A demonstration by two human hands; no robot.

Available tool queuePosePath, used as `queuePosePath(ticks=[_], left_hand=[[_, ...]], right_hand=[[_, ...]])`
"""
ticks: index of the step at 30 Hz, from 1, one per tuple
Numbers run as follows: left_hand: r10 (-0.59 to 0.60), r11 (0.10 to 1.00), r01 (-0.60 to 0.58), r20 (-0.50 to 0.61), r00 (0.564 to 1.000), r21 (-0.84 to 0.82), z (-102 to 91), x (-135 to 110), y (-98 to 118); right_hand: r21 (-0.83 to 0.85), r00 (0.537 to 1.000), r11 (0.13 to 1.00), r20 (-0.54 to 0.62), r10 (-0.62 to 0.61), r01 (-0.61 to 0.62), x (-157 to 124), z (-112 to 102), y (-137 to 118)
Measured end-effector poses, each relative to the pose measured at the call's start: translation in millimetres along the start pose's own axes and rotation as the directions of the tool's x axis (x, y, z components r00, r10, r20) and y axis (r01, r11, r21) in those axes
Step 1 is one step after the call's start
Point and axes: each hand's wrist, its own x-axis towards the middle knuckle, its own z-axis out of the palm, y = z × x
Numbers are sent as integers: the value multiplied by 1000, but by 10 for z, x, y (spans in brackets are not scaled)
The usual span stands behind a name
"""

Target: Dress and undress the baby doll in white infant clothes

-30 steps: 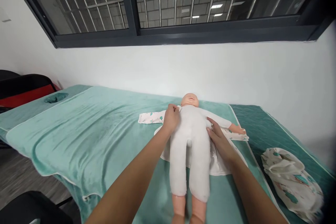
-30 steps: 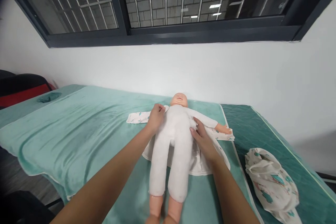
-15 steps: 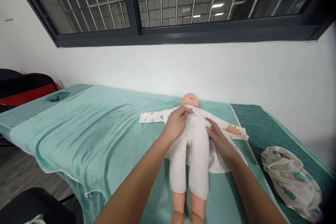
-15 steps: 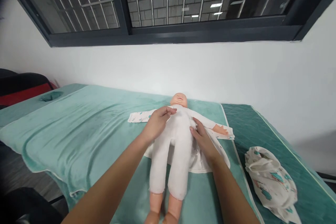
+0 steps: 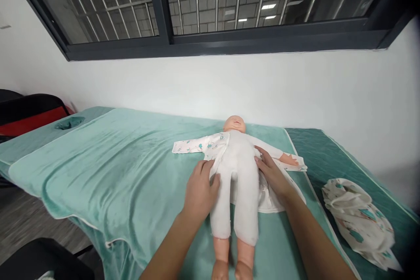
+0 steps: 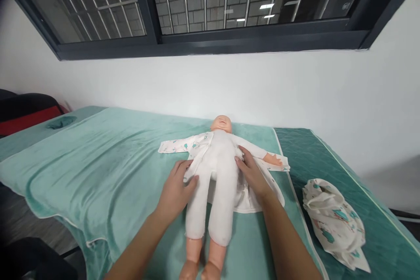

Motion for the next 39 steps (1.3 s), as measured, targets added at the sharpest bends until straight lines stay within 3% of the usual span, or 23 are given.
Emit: queuePosePath(ticks=[3,6,9,11,14,17,20,22,24,27,30,39], left_hand=[[30,990,-30,-1,1000,138,48,41,90],[51,980,-52,11,999,191,57,55,95],[110,972,-113,26,994,207,31,-36,-2],[162,958,-164,28,986,234,15,-123,-103],[222,942,-208,-23,975,265,9,-185,-235],[244,942,-220,-68,967,253,15,-126,-267],[298,938,-277,-78,951,211,31,-22,-186],[339,926,-314,-92,936,210,57,26,-96],[365,914,-336,-103,925,226,99,47,-5],[431,887,-398,-107,896,236,181,39,88],[486,859,-457,-88,869,229,254,11,125],[524,831,-512,0,851,218,370,15,310]], right_hand=[[-35,1000,999,-30,-6,5,20,-6,47],[-127,979,991,-192,-63,39,35,4,62],[-236,888,957,-386,-250,167,17,71,-40],[-276,842,926,-407,-354,256,-3,154,-169],[-338,849,876,-288,-444,343,25,303,-386],[-561,870,748,-95,-485,355,190,435,-585],[-774,903,558,40,-428,299,481,580,-761],[-826,941,504,87,-327,252,706,690,-858],[-820,982,542,130,-135,183,918,781,-922],[-774,982,624,180,55,107,1145,821,-936],[-724,988,684,149,31,88,1215,745,-865],[-516,990,853,-141,-2,-72,1078,530,-615]])
